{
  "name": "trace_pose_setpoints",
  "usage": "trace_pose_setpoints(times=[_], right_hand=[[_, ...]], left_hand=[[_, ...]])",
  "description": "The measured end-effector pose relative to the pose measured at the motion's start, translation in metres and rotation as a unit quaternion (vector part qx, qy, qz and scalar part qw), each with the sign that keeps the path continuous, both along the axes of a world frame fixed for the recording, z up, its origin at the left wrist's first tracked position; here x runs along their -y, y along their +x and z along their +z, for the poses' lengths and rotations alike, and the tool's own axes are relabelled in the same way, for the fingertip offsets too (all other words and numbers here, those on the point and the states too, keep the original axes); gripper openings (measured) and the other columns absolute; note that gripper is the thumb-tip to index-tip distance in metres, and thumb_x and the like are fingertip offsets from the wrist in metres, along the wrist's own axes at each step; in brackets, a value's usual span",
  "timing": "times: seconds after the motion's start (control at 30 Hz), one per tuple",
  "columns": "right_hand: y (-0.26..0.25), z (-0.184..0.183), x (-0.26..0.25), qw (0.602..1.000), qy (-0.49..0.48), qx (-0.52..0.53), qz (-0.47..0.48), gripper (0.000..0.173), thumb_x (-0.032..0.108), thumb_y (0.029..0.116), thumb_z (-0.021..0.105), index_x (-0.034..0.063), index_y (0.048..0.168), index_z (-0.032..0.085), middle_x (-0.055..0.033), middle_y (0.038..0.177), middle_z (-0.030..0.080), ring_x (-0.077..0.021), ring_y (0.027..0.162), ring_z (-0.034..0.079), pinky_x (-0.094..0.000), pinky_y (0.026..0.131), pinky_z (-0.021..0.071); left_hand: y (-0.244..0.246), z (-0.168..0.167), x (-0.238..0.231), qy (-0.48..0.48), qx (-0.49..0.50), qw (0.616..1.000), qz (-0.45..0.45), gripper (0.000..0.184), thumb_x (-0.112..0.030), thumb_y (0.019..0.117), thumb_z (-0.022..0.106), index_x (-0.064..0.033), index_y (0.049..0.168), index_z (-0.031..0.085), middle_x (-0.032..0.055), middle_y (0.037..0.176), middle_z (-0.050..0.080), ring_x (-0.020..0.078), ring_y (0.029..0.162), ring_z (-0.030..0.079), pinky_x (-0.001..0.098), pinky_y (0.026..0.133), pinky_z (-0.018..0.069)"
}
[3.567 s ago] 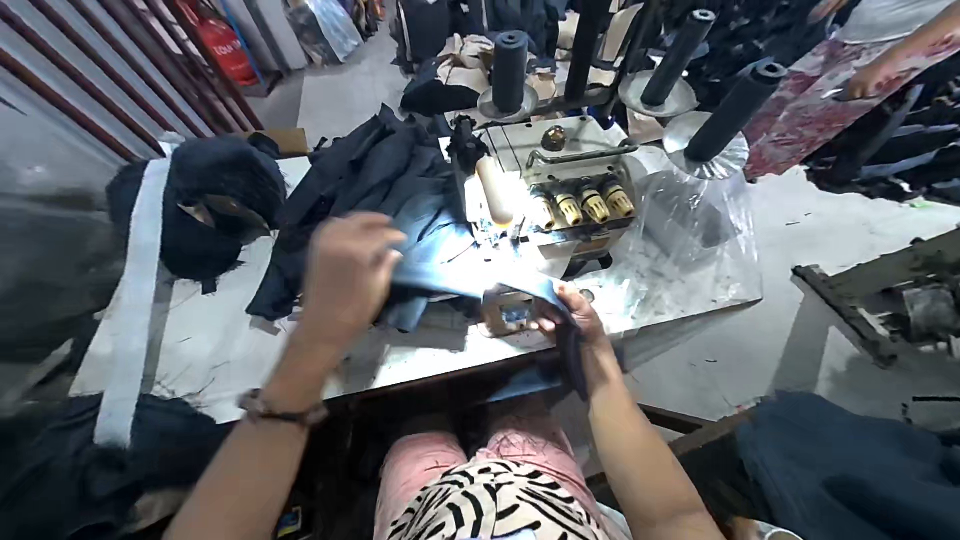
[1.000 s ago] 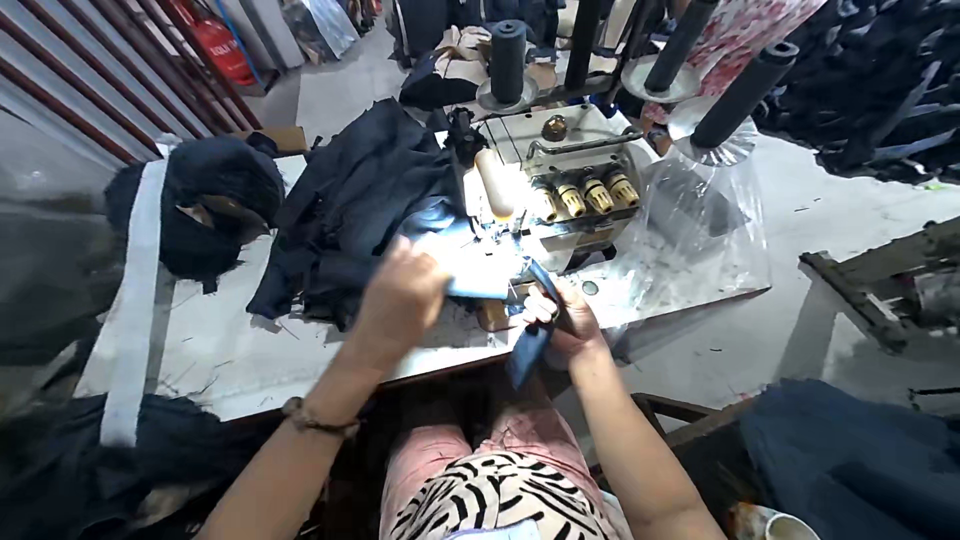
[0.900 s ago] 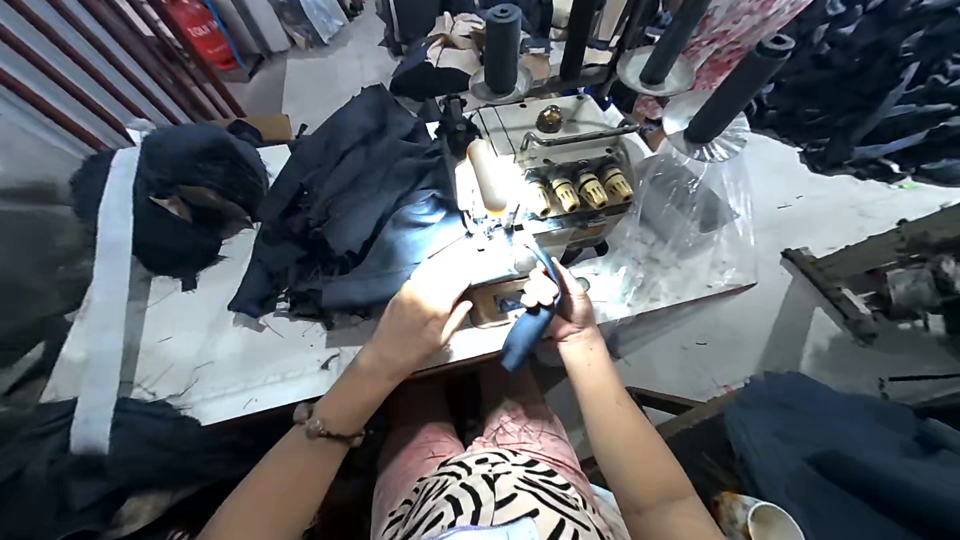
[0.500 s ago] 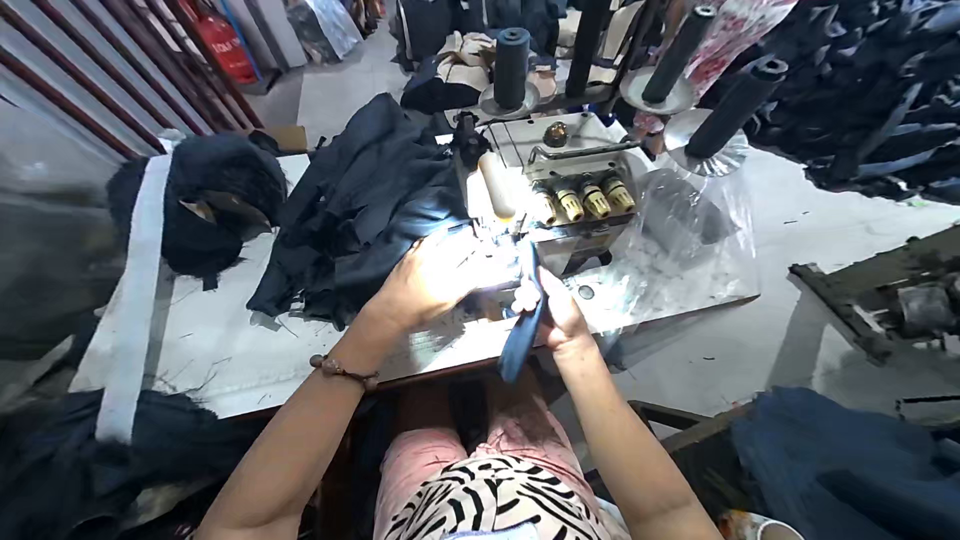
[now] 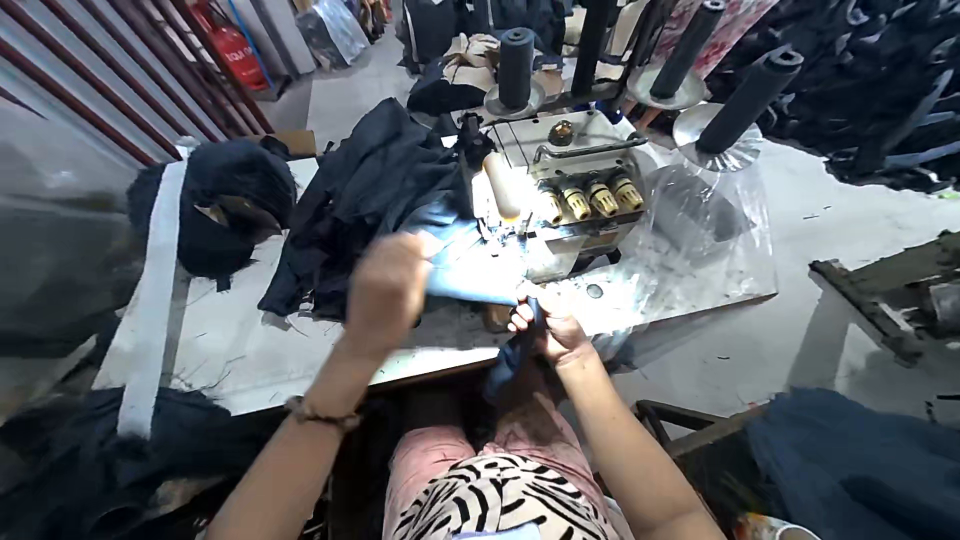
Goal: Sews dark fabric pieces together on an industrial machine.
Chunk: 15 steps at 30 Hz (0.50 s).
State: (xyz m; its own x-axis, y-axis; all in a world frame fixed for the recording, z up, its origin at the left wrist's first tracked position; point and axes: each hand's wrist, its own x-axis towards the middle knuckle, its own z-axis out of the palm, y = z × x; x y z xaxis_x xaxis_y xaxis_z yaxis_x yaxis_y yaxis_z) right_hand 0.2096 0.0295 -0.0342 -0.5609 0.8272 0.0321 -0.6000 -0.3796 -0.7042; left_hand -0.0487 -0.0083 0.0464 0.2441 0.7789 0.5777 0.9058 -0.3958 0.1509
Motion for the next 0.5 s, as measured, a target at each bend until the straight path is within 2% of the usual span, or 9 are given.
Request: trace_pose_setpoints(times=[0.03, 0.07, 0.13, 0.2, 0.23, 0.3, 0.4, 0.47, 0.5], right_hand=[[-0.002, -0.002, 0.000, 0.999, -0.023, 0.016, -0.018, 0.034, 0.021, 0.1052, 0.041, 0.0168, 0.086, 0.068, 0.0066, 0.059, 0.062, -0.0047, 0.057, 0.063, -0.0241, 0.066, 0.0587], [-0.001, -0.002, 0.002, 0.999, -0.032, 0.023, -0.026, 0.035, 0.021, 0.1055, 0.039, 0.0174, 0.086, 0.068, 0.0067, 0.058, 0.061, -0.0048, 0.056, 0.063, -0.0241, 0.065, 0.0587], [0.001, -0.003, 0.008, 0.999, -0.018, 0.024, -0.022, 0.044, 0.027, 0.1086, 0.028, 0.0186, 0.090, 0.067, 0.0064, 0.060, 0.063, -0.0063, 0.061, 0.065, -0.0266, 0.070, 0.0588], [-0.001, -0.009, 0.025, 0.999, -0.007, 0.044, -0.004, 0.053, 0.032, 0.1106, 0.016, 0.0165, 0.099, 0.065, 0.0027, 0.072, 0.069, -0.0102, 0.073, 0.070, -0.0309, 0.080, 0.0596], [-0.006, -0.014, 0.042, 0.997, -0.011, 0.077, 0.004, 0.049, 0.028, 0.1096, 0.016, 0.0132, 0.102, 0.063, 0.0005, 0.080, 0.072, -0.0112, 0.079, 0.071, -0.0314, 0.081, 0.0590], [-0.018, -0.031, 0.083, 0.986, -0.018, 0.160, 0.051, 0.034, 0.022, 0.1057, 0.029, 0.0074, 0.110, 0.059, 0.0005, 0.092, 0.073, -0.0100, 0.086, 0.070, -0.0312, 0.082, 0.0588], [-0.026, -0.052, 0.120, 0.981, -0.067, 0.147, 0.103, 0.017, 0.019, 0.1013, 0.049, 0.0114, 0.111, 0.061, 0.0054, 0.091, 0.072, -0.0054, 0.082, 0.069, -0.0277, 0.077, 0.0579], [-0.017, -0.020, 0.109, 0.992, -0.056, 0.103, 0.056, 0.015, 0.026, 0.0996, 0.053, 0.0153, 0.106, 0.060, 0.0060, 0.083, 0.071, -0.0046, 0.072, 0.068, -0.0256, 0.067, 0.0589], [-0.008, 0.004, 0.098, 0.997, -0.054, 0.050, 0.022, 0.016, 0.034, 0.0977, 0.059, 0.0193, 0.096, 0.065, 0.0078, 0.073, 0.068, -0.0020, 0.062, 0.064, -0.0212, 0.058, 0.0554]], left_hand=[[0.018, -0.020, -0.001, 0.010, 0.001, 0.997, -0.072, 0.024, -0.009, 0.0990, 0.056, 0.0022, 0.111, 0.073, 0.0206, 0.115, 0.071, 0.0370, 0.111, 0.068, 0.0510, 0.098, 0.0545], [0.033, -0.034, 0.000, 0.002, -0.002, 0.992, -0.126, 0.027, -0.013, 0.0993, 0.055, -0.0009, 0.115, 0.074, 0.0178, 0.114, 0.072, 0.0343, 0.109, 0.069, 0.0486, 0.097, 0.0549], [0.045, -0.046, 0.000, -0.031, -0.023, 0.987, -0.158, 0.040, -0.027, 0.1049, 0.050, -0.0059, 0.134, 0.067, 0.0139, 0.133, 0.067, 0.0310, 0.123, 0.064, 0.0482, 0.109, 0.0463], [0.039, -0.044, -0.004, -0.052, -0.027, 0.987, -0.151, 0.045, -0.032, 0.1055, 0.047, -0.0085, 0.140, 0.063, 0.0110, 0.143, 0.062, 0.0290, 0.133, 0.058, 0.0485, 0.115, 0.0401], [0.034, -0.043, -0.006, -0.058, -0.026, 0.987, -0.148, 0.045, -0.032, 0.1051, 0.047, -0.0096, 0.140, 0.063, 0.0098, 0.144, 0.062, 0.0281, 0.134, 0.057, 0.0488, 0.116, 0.0388], [0.026, -0.041, -0.007, -0.071, -0.032, 0.986, -0.145, 0.045, -0.033, 0.1050, 0.045, -0.0110, 0.140, 0.063, 0.0086, 0.143, 0.062, 0.0279, 0.135, 0.057, 0.0488, 0.117, 0.0381], [0.021, -0.039, -0.005, -0.082, -0.029, 0.983, -0.159, 0.045, -0.034, 0.1052, 0.045, -0.0103, 0.137, 0.065, 0.0102, 0.139, 0.065, 0.0285, 0.132, 0.059, 0.0485, 0.117, 0.0390], [0.021, -0.038, -0.003, -0.085, -0.032, 0.983, -0.162, 0.045, -0.036, 0.1051, 0.046, -0.0081, 0.134, 0.067, 0.0120, 0.136, 0.067, 0.0300, 0.130, 0.060, 0.0507, 0.116, 0.0390], [0.022, -0.037, -0.002, -0.087, -0.037, 0.982, -0.161, 0.047, -0.037, 0.1051, 0.045, -0.0073, 0.135, 0.066, 0.0119, 0.138, 0.066, 0.0298, 0.131, 0.060, 0.0507, 0.116, 0.0387]])
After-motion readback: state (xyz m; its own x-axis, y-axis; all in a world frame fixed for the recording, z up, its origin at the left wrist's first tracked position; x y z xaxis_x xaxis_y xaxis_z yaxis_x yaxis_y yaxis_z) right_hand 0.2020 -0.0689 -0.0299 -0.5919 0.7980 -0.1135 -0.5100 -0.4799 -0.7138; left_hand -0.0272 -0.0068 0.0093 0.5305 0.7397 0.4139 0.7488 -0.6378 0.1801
